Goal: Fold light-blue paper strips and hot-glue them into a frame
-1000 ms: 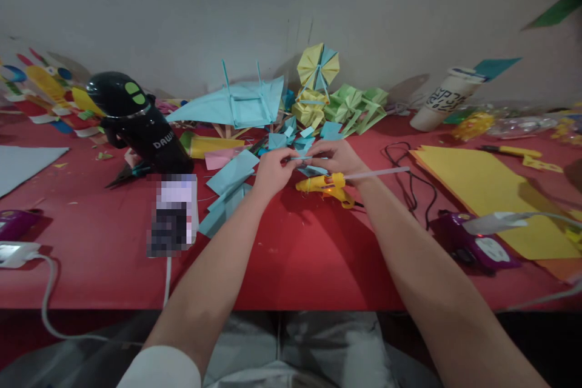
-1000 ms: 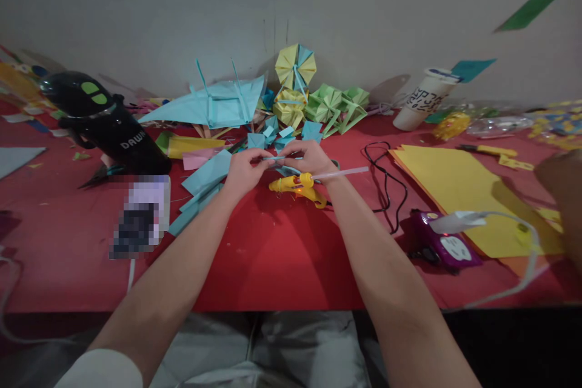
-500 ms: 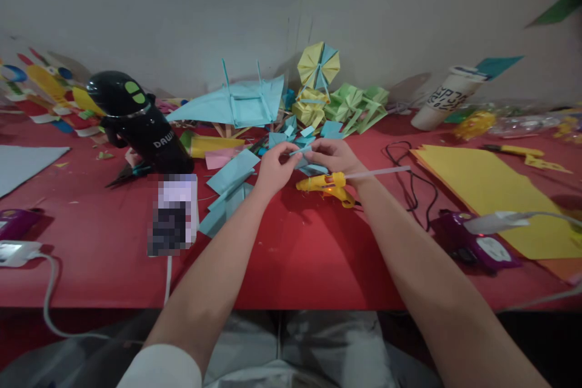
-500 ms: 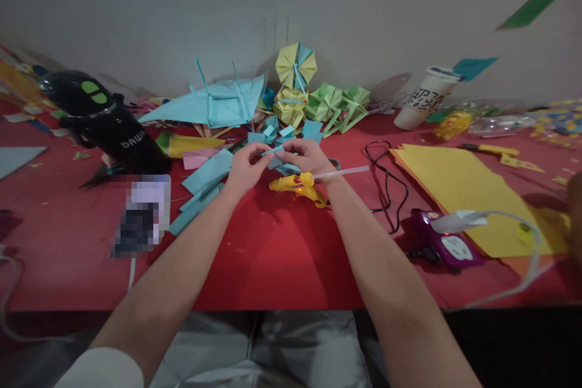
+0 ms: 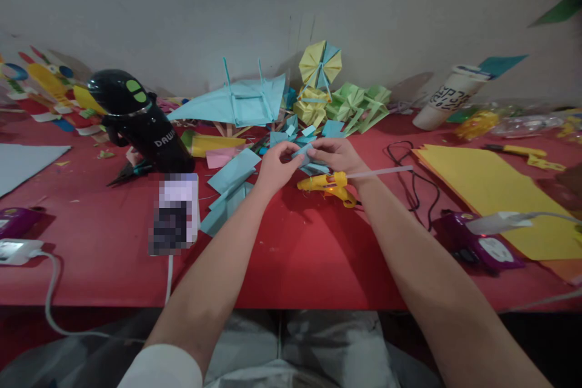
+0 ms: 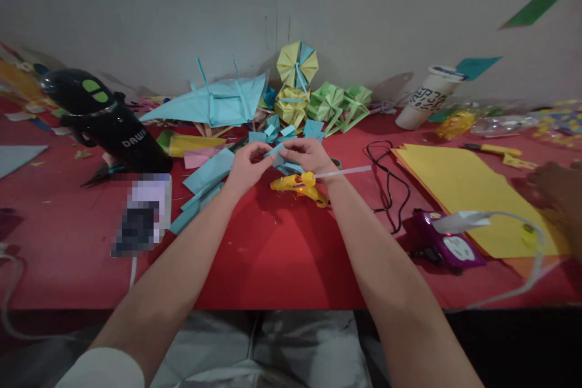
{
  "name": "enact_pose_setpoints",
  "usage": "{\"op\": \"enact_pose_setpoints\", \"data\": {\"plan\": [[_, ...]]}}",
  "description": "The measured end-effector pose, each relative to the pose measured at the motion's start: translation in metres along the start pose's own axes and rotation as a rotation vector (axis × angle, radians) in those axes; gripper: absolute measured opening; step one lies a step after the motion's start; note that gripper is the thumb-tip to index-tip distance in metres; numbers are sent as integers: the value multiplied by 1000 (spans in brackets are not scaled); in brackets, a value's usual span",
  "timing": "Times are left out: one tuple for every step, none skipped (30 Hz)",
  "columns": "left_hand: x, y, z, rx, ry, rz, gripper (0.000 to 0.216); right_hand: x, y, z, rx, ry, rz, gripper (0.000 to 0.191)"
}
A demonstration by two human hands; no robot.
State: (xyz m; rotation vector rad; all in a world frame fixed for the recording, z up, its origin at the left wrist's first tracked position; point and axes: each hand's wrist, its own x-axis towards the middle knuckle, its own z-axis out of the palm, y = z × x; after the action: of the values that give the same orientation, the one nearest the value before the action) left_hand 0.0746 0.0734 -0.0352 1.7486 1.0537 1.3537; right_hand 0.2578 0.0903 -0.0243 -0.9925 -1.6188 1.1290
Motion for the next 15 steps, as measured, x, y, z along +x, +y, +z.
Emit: {"op": "enact_pose_setpoints", "data": {"plan": [[0,0,0,7,0,-3,7,-1,-1,0,-20,4,0,43],[-1,0,0,15,0,-5,7,-1,-2,0,-37,6,1,43],[-1,1,0,21,0,-3,8,-1,-2,0,-52,7,2,44],[-1,1,0,24,0,0,8,-1,-3,0,-64,8,1,45],[-2,1,1,22,-2,5,8,-1,-3,0,-74,9,-1,46],[-2,2,1,16,-4,9,8,-1,-3,1,-82,15,-7,46],[-2,3,1,12,-4,13,9,0,-2,1,-89,23,-16,47],[-3,4,1,12,0,16,11,1,-1,2,-95,31,-24,47],[-3,5,1,24,9,23,14,2,0,2,-101,37,-27,48],[-3,7,0,49,21,33,17,2,0,3,-105,40,-25,49],[-3,8,-1,86,34,47,18,2,1,2,-107,43,-19,50],[-3,10,-2,129,44,63,18,2,1,2,-107,45,-13,51],[-3,11,-4,171,53,78,17,2,1,0,-108,53,-8,52],[-3,11,-5,208,59,89,17,0,1,-2,-113,70,-4,52],[-3,11,-7,237,67,95,18,-1,0,-4,-125,90,-1,51]]}}
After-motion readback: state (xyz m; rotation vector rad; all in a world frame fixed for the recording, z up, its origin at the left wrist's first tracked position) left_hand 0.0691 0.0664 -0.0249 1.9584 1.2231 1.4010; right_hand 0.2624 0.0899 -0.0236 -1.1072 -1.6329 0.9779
